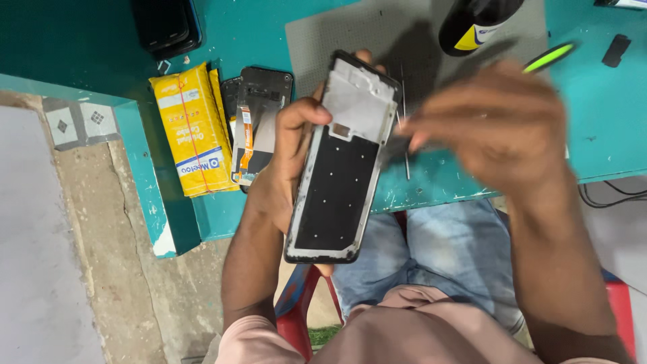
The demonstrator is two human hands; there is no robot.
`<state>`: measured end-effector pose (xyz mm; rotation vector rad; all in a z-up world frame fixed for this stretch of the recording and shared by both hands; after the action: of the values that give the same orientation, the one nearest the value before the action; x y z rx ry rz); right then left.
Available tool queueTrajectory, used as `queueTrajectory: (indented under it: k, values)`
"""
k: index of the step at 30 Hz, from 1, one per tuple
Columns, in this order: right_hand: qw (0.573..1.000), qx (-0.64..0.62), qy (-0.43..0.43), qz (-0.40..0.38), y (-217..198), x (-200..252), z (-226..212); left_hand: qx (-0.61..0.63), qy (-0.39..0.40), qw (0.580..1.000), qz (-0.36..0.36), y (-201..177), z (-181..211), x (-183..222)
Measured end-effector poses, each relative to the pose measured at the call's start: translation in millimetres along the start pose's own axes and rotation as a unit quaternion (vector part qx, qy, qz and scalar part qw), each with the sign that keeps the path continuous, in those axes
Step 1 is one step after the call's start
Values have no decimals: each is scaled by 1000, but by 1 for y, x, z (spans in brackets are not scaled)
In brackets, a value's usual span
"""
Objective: The person uses a metal tool to scrape adhesive from the edges of a smartphone frame. They then apply a liquid from a bottle into the frame's seam and continue scraping and cleaning the edges with the tool.
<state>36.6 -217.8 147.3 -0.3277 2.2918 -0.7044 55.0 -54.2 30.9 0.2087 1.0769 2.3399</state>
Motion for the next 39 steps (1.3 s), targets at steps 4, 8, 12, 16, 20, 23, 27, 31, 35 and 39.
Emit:
queueTrajectory:
  k: [4, 8, 12, 16, 20, 23, 27, 31, 35, 39]
  values:
    - [995, 69, 11, 74, -30, -11, -1, 92, -101, 990, 21, -14, -20, -8]
    - [998, 10, -21, 50, -13, -13, -23, 182, -127, 973, 70, 3, -14, -4]
    - [987, 151, -45, 42, -11, -19, -16, -37, -48, 997, 37, 33, 17, 7]
    - [989, 123, 7, 83, -35, -3, -1, -231, 123, 942, -211, 69, 38, 6]
    - [997, 52, 10, 62, -21, 11, 7, -184, 53, 976, -107, 35, 10, 1]
    - [977, 201, -48, 48, -15, 8, 4, 9, -141, 988, 69, -3, -27, -6]
    - [988, 99, 56, 103, -35, 21, 26, -180, 51, 972, -142, 42, 18, 4]
    - [987, 14, 100, 123, -31, 42, 33, -208, 94, 959, -168, 43, 21, 25]
    - [991, 65, 68, 96, -18, 34, 28, -211, 114, 958, -157, 37, 19, 25]
    - [986, 141, 54, 75, -11, 22, 19, -86, -13, 995, -42, 18, 1, 2]
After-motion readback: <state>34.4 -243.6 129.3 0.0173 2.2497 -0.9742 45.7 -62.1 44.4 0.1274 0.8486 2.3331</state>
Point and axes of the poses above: each hand's wrist, its own x-axis away from the middle knuckle, its own y-axis out of the palm, z = x × y, the point moved 10 cm from there along -x, towards the middle knuckle, and after that the axes turned 1 degree about z, right-handed, at the moved point
